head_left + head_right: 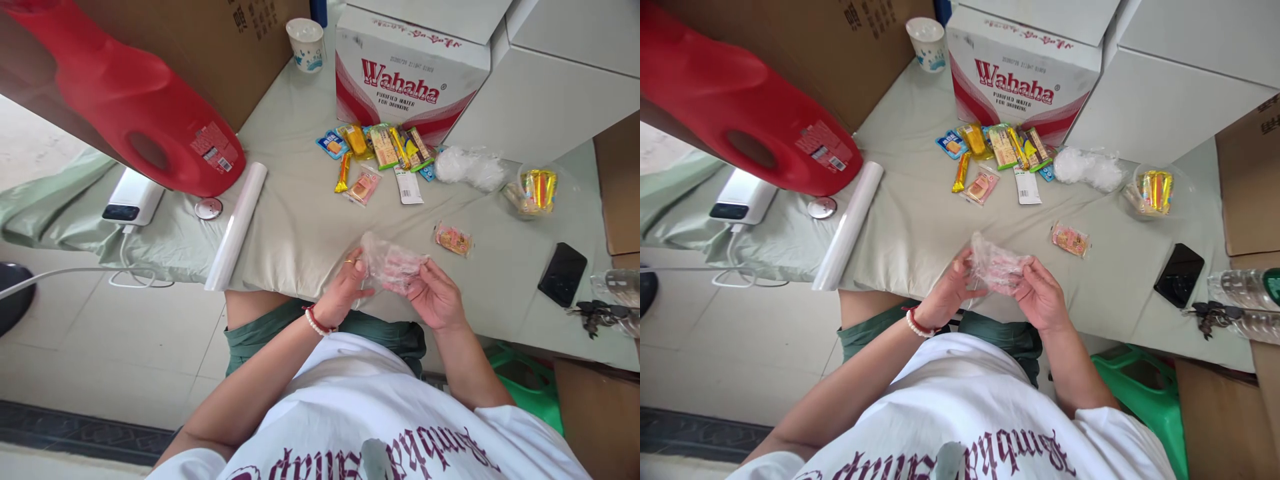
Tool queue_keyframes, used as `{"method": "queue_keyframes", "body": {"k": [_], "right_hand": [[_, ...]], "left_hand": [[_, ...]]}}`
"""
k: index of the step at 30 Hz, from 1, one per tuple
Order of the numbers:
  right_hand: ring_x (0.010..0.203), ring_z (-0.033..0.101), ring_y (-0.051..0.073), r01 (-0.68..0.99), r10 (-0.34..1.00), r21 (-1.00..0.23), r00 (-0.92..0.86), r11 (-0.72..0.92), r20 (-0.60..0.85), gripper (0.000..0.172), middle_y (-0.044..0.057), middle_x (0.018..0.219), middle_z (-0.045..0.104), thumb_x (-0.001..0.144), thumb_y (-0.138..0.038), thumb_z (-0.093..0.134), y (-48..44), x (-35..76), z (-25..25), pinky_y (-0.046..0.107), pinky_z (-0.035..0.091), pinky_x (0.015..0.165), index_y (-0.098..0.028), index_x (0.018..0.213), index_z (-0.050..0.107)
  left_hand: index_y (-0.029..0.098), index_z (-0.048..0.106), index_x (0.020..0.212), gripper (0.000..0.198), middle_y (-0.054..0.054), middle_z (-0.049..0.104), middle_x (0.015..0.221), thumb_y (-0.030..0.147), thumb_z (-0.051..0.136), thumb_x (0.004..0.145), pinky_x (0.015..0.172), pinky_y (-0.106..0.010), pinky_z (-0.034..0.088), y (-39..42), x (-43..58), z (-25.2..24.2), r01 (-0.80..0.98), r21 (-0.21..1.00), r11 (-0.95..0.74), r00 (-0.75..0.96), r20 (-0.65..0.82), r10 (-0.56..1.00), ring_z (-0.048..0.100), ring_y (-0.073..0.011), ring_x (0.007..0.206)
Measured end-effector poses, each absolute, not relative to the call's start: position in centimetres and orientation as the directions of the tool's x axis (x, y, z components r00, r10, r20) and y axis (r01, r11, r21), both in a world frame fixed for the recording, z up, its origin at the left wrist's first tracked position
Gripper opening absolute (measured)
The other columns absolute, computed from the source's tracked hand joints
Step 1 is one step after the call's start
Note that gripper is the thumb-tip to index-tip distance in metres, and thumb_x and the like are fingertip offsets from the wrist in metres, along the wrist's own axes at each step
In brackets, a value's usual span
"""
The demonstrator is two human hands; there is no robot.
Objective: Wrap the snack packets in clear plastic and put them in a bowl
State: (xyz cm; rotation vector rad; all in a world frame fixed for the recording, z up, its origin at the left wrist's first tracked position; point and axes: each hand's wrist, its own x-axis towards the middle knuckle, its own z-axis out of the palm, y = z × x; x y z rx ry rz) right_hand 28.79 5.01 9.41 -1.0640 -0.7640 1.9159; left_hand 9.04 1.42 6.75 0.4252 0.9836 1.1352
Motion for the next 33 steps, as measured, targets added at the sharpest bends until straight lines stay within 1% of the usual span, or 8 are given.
{"method": "queue_keyframes", "body": {"k": [4, 11, 18, 22, 24, 27, 30, 33], "right_hand": [[0.077, 0.07, 0.021, -0.309, 0.844, -0.809, -0.381, -0.5, -0.377, 0.035, 0.001, 0.084, 0.069, 0.078, -0.051, 0.083, 4.7, 27.8, 9.6, 0.039, 0.061, 0.069, -0.026, 0.088, 0.06], [0.07, 0.063, 0.014, -0.202, 0.964, -0.945, 0.017, -0.258, -0.267, 0.036, 0.0, 0.081, 0.066, 0.079, -0.052, 0.084, 6.6, 30.8, 8.6, 0.024, 0.052, 0.058, -0.025, 0.087, 0.061], [0.045, 0.037, 0.005, -0.083, 0.966, -0.978, 0.16, -0.189, -0.201, 0.038, -0.006, 0.067, 0.055, 0.078, -0.052, 0.085, 8.2, 32.8, 8.5, 0.019, 0.026, 0.037, -0.025, 0.086, 0.06], [0.043, 0.034, 0.005, -0.059, 0.97, -0.974, 0.093, -0.219, -0.224, 0.037, -0.006, 0.066, 0.056, 0.079, -0.052, 0.083, 8.6, 32.3, 7.7, 0.021, 0.023, 0.036, -0.024, 0.084, 0.06], [0.042, 0.034, 0.006, -0.05, 0.972, -0.975, 0.082, -0.217, -0.22, 0.036, -0.006, 0.066, 0.056, 0.08, -0.052, 0.082, 8.7, 31.8, 7.3, 0.022, 0.023, 0.037, -0.024, 0.085, 0.06], [0.043, 0.035, 0.006, -0.049, 0.967, -0.971, 0.087, -0.234, -0.238, 0.038, -0.005, 0.065, 0.054, 0.078, -0.054, 0.081, 8.7, 31.1, 6.7, 0.023, 0.024, 0.037, -0.023, 0.084, 0.06], [0.043, 0.037, 0.007, -0.076, 0.957, -0.959, 0.078, -0.274, -0.28, 0.038, -0.005, 0.064, 0.053, 0.076, -0.054, 0.082, 8.6, 30.5, 6.6, 0.022, 0.024, 0.038, -0.023, 0.084, 0.061], [0.043, 0.036, 0.007, -0.091, 0.949, -0.949, 0.066, -0.302, -0.308, 0.039, -0.006, 0.064, 0.053, 0.074, -0.054, 0.083, 8.5, 30.0, 6.7, 0.022, 0.022, 0.037, -0.023, 0.084, 0.061]], "left_hand": [[0.024, 0.061, 0.123, 0.075, -0.001, 0.069, 0.096, 0.054, 0.096, 0.063, 0.073, -0.029, 0.059, 3.0, 10.4, 7.4, -0.612, 0.699, 0.371, 0.044, -0.438, 0.898, 0.07, -0.0173, 0.084], [0.017, 0.067, 0.097, 0.057, 0.001, 0.066, 0.081, 0.038, 0.1, 0.055, 0.049, -0.021, 0.049, 2.6, 7.3, 6.5, -0.471, 0.749, 0.465, 0.122, -0.467, 0.876, 0.067, -0.0138, 0.068], [0.017, 0.067, 0.082, 0.052, 0.0, 0.066, 0.073, 0.059, 0.093, 0.064, 0.057, -0.022, 0.052, 1.6, 3.3, 6.5, -0.397, 0.811, 0.43, 0.025, -0.459, 0.888, 0.066, -0.0122, 0.067], [0.019, 0.065, 0.082, 0.052, 0.005, 0.05, 0.057, 0.069, 0.079, 0.077, 0.047, -0.022, 0.037, 1.5, 2.0, 6.2, -0.197, 0.894, 0.403, -0.045, -0.419, 0.907, 0.045, -0.0081, 0.048], [0.02, 0.067, 0.089, 0.045, 0.004, 0.051, 0.061, 0.064, 0.074, 0.083, 0.049, -0.025, 0.037, 1.3, 1.8, 6.0, 0.103, 0.944, 0.315, -0.258, -0.28, 0.925, 0.044, -0.0103, 0.05], [0.02, 0.068, 0.105, 0.031, -0.006, 0.066, 0.09, 0.046, 0.073, 0.089, 0.077, -0.036, 0.051, 0.9, 2.6, 6.2, 0.616, 0.785, 0.058, -0.404, 0.252, 0.879, 0.062, -0.0205, 0.082], [0.022, 0.067, 0.108, 0.014, -0.009, 0.07, 0.101, 0.03, 0.063, 0.098, 0.092, -0.04, 0.049, 0.8, 4.8, 6.8, 0.788, 0.532, -0.31, -0.031, 0.538, 0.842, 0.064, -0.024, 0.101], [0.023, 0.067, 0.114, 0.017, -0.008, 0.072, 0.103, 0.031, 0.059, 0.101, 0.09, -0.039, 0.047, 1.8, 7.7, 6.6, 0.743, 0.408, -0.53, 0.295, 0.511, 0.807, 0.065, -0.024, 0.106]]}}
